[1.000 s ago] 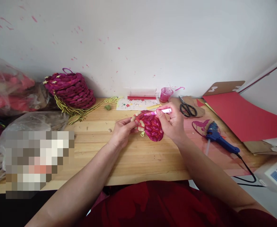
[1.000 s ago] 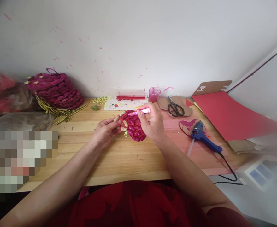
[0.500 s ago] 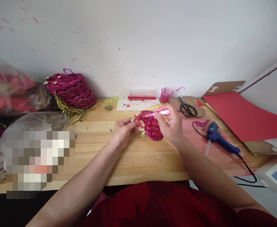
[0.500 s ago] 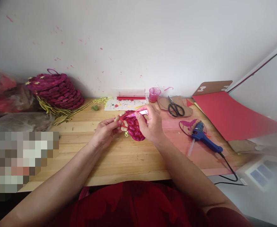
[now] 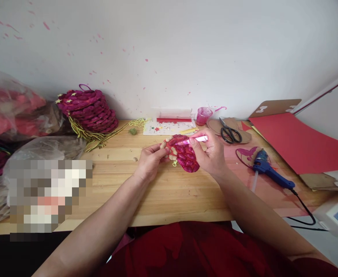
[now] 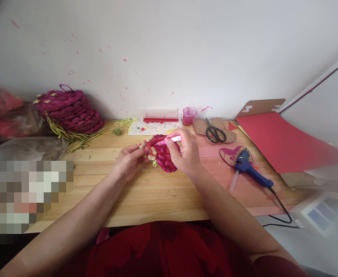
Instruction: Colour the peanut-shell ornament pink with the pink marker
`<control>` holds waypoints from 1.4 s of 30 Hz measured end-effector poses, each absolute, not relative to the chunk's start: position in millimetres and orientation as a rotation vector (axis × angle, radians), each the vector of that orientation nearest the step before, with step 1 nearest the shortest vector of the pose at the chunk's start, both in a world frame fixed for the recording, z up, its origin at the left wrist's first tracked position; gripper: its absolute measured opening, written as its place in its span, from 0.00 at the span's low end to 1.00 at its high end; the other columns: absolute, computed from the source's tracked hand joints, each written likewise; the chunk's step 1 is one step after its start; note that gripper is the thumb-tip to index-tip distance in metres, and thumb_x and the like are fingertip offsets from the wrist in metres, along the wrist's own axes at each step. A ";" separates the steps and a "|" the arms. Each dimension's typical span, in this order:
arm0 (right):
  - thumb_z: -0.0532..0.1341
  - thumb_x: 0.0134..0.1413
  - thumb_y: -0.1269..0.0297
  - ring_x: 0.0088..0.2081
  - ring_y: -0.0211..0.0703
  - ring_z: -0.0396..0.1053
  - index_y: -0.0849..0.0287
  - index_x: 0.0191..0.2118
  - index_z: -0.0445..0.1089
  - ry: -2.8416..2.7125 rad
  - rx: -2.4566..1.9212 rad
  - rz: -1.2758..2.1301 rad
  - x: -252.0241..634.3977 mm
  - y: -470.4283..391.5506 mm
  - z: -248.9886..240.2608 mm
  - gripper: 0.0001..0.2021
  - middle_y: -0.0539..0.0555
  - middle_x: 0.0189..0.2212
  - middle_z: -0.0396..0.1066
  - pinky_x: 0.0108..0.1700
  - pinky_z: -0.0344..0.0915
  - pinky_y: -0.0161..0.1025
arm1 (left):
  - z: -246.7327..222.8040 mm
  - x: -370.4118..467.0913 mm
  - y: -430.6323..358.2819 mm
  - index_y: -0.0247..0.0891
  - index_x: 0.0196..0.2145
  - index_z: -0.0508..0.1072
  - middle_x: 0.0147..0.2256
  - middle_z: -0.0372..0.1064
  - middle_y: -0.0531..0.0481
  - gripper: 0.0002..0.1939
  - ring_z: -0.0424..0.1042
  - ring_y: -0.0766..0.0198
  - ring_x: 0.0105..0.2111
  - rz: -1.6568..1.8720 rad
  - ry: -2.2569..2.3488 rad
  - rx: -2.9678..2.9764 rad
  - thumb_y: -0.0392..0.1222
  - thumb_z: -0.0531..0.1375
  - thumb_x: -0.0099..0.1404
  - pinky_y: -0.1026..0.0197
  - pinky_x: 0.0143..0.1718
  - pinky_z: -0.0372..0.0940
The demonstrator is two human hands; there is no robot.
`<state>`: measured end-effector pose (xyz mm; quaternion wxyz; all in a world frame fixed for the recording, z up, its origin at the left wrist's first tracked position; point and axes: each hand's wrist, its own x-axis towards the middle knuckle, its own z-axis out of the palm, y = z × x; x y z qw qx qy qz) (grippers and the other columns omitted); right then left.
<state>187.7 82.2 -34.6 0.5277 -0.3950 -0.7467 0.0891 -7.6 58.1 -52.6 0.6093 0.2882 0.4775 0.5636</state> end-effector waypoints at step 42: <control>0.63 0.67 0.61 0.39 0.47 0.75 0.53 0.40 0.71 -1.735 -0.908 0.181 190.1 85.6 -35.1 0.04 0.52 0.35 0.78 0.46 0.68 0.48 | -56.8 -9.1 55.5 0.34 0.30 0.85 0.28 0.79 0.46 0.16 0.70 0.65 0.26 1.337 1.134 0.908 0.47 0.77 0.46 0.64 0.29 0.67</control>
